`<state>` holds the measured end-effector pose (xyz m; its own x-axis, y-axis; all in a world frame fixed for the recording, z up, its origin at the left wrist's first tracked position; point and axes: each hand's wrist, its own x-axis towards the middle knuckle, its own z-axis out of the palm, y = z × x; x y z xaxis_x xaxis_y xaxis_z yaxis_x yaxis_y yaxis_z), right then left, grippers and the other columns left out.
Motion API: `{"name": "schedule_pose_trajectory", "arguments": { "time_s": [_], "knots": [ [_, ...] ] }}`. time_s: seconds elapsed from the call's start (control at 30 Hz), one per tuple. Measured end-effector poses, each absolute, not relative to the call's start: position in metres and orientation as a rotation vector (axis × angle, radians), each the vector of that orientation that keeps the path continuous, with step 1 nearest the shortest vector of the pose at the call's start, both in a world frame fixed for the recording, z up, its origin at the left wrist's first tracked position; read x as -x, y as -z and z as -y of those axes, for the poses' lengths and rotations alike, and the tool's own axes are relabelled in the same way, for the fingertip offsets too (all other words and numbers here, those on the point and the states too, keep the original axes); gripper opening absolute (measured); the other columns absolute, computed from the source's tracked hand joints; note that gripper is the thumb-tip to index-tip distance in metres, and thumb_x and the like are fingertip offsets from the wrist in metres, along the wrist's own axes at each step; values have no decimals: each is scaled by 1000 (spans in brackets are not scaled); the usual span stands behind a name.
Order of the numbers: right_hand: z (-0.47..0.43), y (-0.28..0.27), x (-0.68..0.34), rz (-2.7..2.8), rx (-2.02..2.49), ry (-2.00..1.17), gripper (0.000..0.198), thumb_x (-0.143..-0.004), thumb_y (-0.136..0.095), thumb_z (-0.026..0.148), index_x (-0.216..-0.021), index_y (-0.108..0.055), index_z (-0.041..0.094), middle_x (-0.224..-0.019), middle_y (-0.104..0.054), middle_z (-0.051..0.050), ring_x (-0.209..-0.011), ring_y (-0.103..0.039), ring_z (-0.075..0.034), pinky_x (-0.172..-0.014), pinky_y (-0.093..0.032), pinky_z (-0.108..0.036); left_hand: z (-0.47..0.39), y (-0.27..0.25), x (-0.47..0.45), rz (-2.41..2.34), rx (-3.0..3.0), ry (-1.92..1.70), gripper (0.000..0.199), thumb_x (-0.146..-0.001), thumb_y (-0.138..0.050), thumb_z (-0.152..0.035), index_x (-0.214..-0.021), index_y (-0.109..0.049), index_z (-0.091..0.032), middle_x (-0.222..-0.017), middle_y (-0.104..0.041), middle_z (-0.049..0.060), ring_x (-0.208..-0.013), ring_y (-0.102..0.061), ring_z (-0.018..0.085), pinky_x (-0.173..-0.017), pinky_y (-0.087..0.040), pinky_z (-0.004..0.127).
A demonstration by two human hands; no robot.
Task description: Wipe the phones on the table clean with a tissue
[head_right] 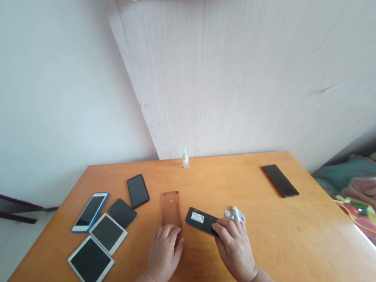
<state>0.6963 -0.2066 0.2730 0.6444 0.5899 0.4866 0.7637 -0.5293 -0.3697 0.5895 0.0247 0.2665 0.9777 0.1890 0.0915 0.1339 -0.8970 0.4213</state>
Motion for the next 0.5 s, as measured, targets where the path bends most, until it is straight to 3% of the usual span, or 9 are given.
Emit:
{"name": "schedule_pose_trajectory", "arguments": {
  "time_s": [0.23,0.4,0.5],
  "knots": [
    [203,-275,-693,1047,2284,409,32,-90,-50,9,-116,-58,26,-114,-62,-6,-105,-56,-25,-93,-43,-47,-12,-264,-583,-156,-2616,-193,24,-89,-55,-22,-112,-61,-24,-108,-62,6,-100,-58,24,-89,-48,42],
    [203,-283,-692,1124,2306,291,32,-86,-52,8,-113,-60,24,-108,-64,-6,-100,-56,-25,-89,-43,-44,-11,-273,-583,-206,-2618,-533,66,-86,-62,-25,-146,-35,-19,-139,-51,14,-127,-48,30,-104,-43,49],
    [201,-293,-688,1202,2297,197,29,-87,-53,9,-110,-62,24,-105,-64,-6,-95,-57,-24,-87,-44,-42,-12,-288,-586,-19,-2686,-549,64,-87,-63,-25,-145,-38,-23,-141,-52,11,-131,-45,29,-108,-40,49]
  ]
}}
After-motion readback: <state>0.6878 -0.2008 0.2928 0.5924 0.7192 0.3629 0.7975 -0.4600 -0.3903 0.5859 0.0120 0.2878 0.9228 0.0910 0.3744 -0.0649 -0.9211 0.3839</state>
